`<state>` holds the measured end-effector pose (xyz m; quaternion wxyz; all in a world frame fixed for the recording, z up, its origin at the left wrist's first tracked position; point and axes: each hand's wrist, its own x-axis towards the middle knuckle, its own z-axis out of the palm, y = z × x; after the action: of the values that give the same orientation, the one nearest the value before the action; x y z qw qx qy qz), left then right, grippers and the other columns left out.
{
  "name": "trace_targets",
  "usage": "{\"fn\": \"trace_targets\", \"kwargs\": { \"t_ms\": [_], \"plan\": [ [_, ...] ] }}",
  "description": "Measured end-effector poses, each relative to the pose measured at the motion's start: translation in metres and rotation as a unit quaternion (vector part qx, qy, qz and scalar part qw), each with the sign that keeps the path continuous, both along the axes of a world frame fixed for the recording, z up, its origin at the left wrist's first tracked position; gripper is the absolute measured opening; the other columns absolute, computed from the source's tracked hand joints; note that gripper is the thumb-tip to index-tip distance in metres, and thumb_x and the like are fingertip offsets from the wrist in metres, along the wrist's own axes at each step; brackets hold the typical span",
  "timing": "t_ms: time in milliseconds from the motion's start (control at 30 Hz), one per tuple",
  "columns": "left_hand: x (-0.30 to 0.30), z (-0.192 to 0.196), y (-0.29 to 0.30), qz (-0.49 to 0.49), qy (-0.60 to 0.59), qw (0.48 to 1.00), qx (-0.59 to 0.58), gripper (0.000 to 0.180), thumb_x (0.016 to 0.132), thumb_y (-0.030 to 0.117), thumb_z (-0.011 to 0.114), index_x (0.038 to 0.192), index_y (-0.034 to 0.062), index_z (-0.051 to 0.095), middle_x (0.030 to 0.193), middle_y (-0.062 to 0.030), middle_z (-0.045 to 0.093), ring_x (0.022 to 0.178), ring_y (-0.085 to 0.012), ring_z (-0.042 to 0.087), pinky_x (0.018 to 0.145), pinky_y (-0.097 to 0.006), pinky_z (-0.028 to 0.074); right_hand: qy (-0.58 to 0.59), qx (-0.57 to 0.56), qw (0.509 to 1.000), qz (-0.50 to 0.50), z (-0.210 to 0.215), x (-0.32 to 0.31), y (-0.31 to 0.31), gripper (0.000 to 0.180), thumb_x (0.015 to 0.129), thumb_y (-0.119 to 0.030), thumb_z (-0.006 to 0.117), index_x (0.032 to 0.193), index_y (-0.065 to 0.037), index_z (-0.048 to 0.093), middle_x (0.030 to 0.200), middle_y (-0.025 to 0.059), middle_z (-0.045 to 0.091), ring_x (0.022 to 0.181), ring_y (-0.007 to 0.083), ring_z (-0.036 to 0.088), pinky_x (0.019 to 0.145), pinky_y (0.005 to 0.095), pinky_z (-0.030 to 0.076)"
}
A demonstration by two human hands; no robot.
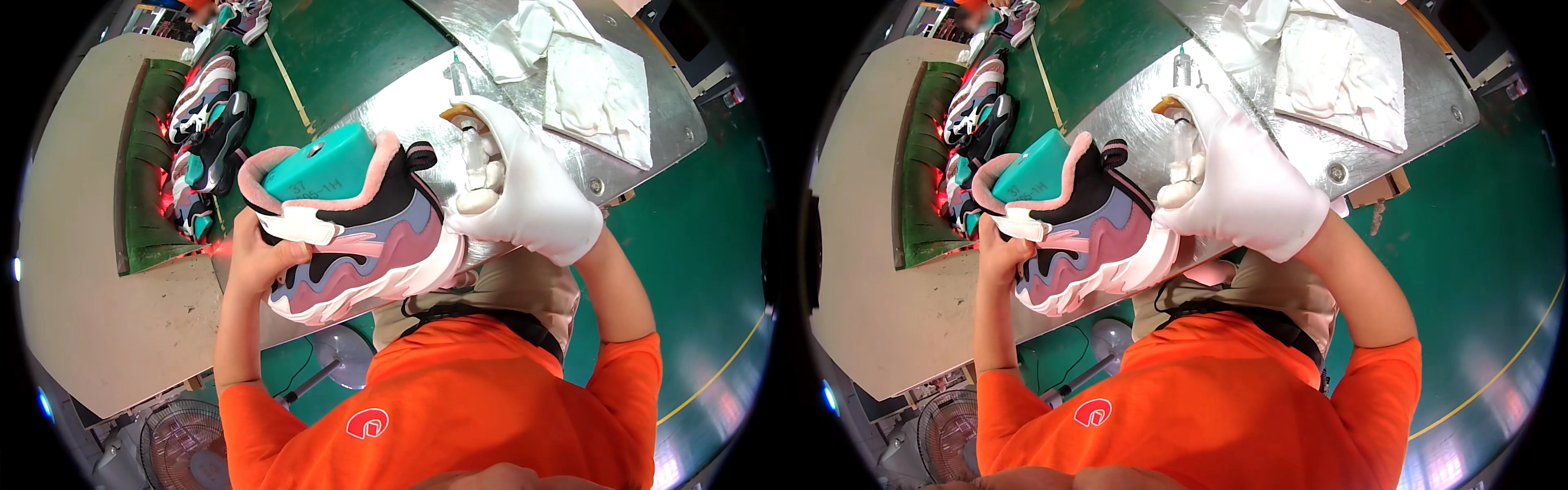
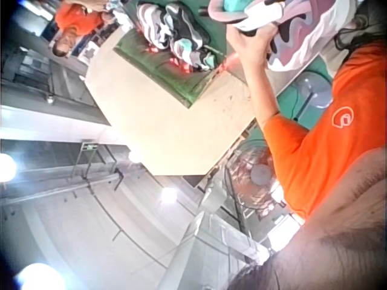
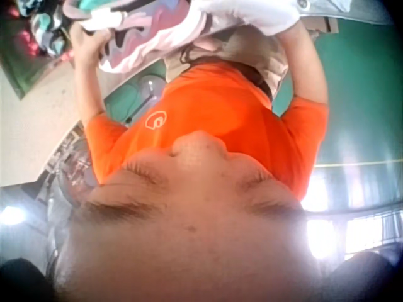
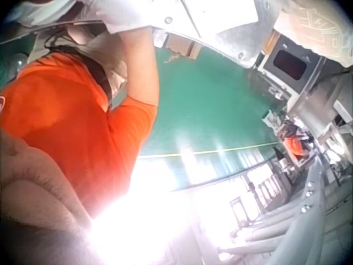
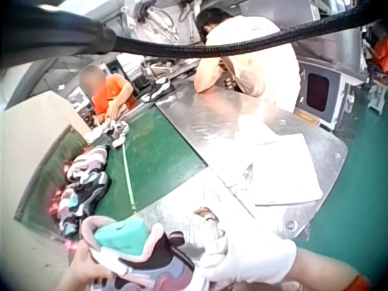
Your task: The person injects a clear liquid into the seams of a sneaker using a syringe. They rotate the shoe to access different areas, including the sole and upper, and wipe the surface with a cloth. The person then places the shoe on a conveyor belt and repeats the process with another shoe.
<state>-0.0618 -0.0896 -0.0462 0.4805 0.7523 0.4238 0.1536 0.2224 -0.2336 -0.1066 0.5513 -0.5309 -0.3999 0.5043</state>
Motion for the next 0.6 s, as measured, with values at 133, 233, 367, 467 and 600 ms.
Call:
{"fn": "trace_targets", "kwargs": {
  "t_ms": [133, 233, 367, 467, 600],
  "plan": [
    [-0.004, 0.003, 0.002, 0.004, 0.032, 0.999, -0.023, 0.073, 0.061, 0.042, 0.089, 0.109, -0.0058, 0.062, 0.093, -0.0065, 0.068, 0.077, -0.012, 0.064, 0.067, -0.025, 0.051, -0.041, 0.023, 0.999, 0.011, 0.0, 0.005, 0.0, 0.074, 0.064, 0.005, 0.072, 0.133, -0.006, 0.046, 0.086, -0.0017, 0.043, 0.07, 0.0044, 0.041, 0.064, 0.0176, 0.04],
    [-0.005, 0.004, 0.001, 0.009, 0.021, 1.0, -0.016, 0.072, 0.062, 0.041, 0.088, 0.11, -0.0056, 0.062, 0.096, -0.0072, 0.068, 0.083, -0.0135, 0.064, 0.073, -0.027, 0.051, -0.094, 0.059, 0.993, -0.033, -0.003, 0.006, -0.006, 0.076, 0.065, -0.007, 0.076, 0.133, 0.0, 0.043, 0.093, 0.0116, 0.056, 0.078, 0.0129, 0.054, 0.07, 0.026, 0.049],
    [0.007, 0.0, -0.015, 0.059, -0.035, 0.997, 0.027, 0.067, 0.066, 0.034, 0.087, 0.114, -0.0054, 0.06, 0.101, -0.0081, 0.067, 0.088, -0.0152, 0.064, 0.08, -0.029, 0.051, -0.209, 0.105, 0.957, -0.172, 0.013, 0.01, -0.041, 0.084, 0.058, -0.007, 0.08, 0.134, -0.001, 0.045, 0.1, 0.0083, 0.056, 0.081, 0.0127, 0.053, 0.076, 0.0261, 0.048],
    [0.011, 0.001, -0.022, 0.093, -0.045, 0.994, 0.033, 0.063, 0.069, 0.027, 0.084, 0.117, -0.0051, 0.058, 0.106, -0.0095, 0.067, 0.093, -0.0163, 0.064, 0.084, -0.03, 0.051, -0.279, 0.092, 0.931, -0.216, 0.002, 0.028, -0.067, 0.09, 0.052, -0.006, 0.082, 0.134, -0.001, 0.045, 0.107, 0.0078, 0.057, 0.084, 0.0156, 0.053, 0.08, 0.0276, 0.046],
    [0.011, -0.004, -0.032, 0.098, -0.042, 0.99, 0.092, 0.06, 0.069, 0.02, 0.082, 0.118, -0.0048, 0.057, 0.104, -0.0098, 0.067, 0.09, -0.0164, 0.065, 0.08, -0.03, 0.052, -0.124, 0.052, 0.969, -0.205, -0.017, 0.021, -0.089, 0.085, 0.048, -0.01, 0.083, 0.125, -0.004, 0.049, 0.1, 0.005, 0.054, 0.074, 0.0142, 0.049, 0.077, 0.0275, 0.045]
  ]
}}
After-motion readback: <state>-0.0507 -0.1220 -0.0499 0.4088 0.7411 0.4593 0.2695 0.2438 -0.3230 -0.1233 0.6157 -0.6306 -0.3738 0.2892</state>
